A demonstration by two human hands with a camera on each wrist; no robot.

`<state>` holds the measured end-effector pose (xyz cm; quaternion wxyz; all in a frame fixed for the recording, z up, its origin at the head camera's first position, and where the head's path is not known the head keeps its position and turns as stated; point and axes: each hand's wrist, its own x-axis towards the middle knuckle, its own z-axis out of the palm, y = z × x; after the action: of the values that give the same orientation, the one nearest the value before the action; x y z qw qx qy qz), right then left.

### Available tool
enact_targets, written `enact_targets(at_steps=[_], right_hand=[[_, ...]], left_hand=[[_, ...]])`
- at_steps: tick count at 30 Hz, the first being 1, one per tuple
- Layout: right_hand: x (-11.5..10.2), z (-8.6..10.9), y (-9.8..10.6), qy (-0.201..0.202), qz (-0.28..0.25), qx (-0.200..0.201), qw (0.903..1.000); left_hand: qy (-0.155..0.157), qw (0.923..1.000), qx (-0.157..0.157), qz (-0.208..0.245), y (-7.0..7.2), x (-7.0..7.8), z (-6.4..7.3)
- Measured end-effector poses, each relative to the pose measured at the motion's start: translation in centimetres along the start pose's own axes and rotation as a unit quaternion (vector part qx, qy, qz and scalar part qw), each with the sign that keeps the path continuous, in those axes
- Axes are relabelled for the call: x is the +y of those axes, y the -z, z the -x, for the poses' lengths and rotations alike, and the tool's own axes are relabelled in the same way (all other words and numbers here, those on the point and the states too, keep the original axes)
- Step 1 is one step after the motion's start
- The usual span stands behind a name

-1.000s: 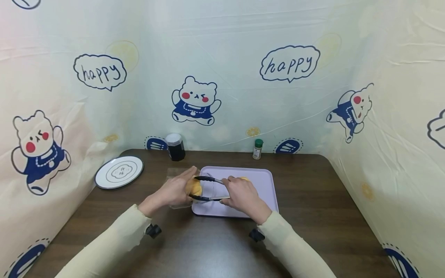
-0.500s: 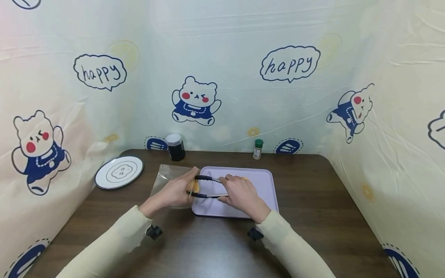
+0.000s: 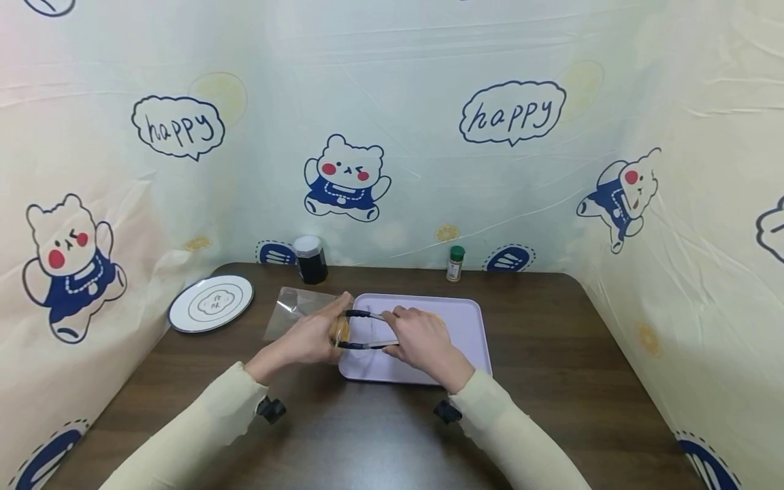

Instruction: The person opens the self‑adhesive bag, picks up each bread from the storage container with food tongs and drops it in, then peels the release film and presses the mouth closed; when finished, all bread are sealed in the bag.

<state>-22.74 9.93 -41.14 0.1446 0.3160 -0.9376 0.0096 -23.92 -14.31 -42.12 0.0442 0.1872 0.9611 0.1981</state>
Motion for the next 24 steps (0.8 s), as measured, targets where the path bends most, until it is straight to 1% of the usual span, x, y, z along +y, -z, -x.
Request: enact_targets(at_steps=[3, 6, 12, 17, 24], right_hand=[[0.0, -0.1, 0.1, -0.010, -0.005, -0.002, 0.9999], [-0.1, -0.1, 0.2, -0.021, -0.017, -0.012, 0.9996], [0.0, 0.0, 0.2, -0.036, -0.046, -0.035, 0.9977], [0.8, 0.4, 0.3, -0.036, -0.056, -0.042, 0.9969], [2.3, 1.3, 1.4, -0.029, -0.089, -0.057, 0.9940]], left_hand=[[-0.002, 1.0000, 0.001, -0.002, 0.0, 0.0, -0.1], [-0.002, 1.0000, -0.001, -0.001, 0.0, 0.0, 0.0], [0.012, 0.9998, -0.016, 0.008, 0.4, -0.2, 0.0], [0.015, 0.9993, -0.032, 0.007, 0.9, -0.4, 0.0], [0.023, 0.9989, -0.041, 0.000, 1.3, -0.4, 0.0]])
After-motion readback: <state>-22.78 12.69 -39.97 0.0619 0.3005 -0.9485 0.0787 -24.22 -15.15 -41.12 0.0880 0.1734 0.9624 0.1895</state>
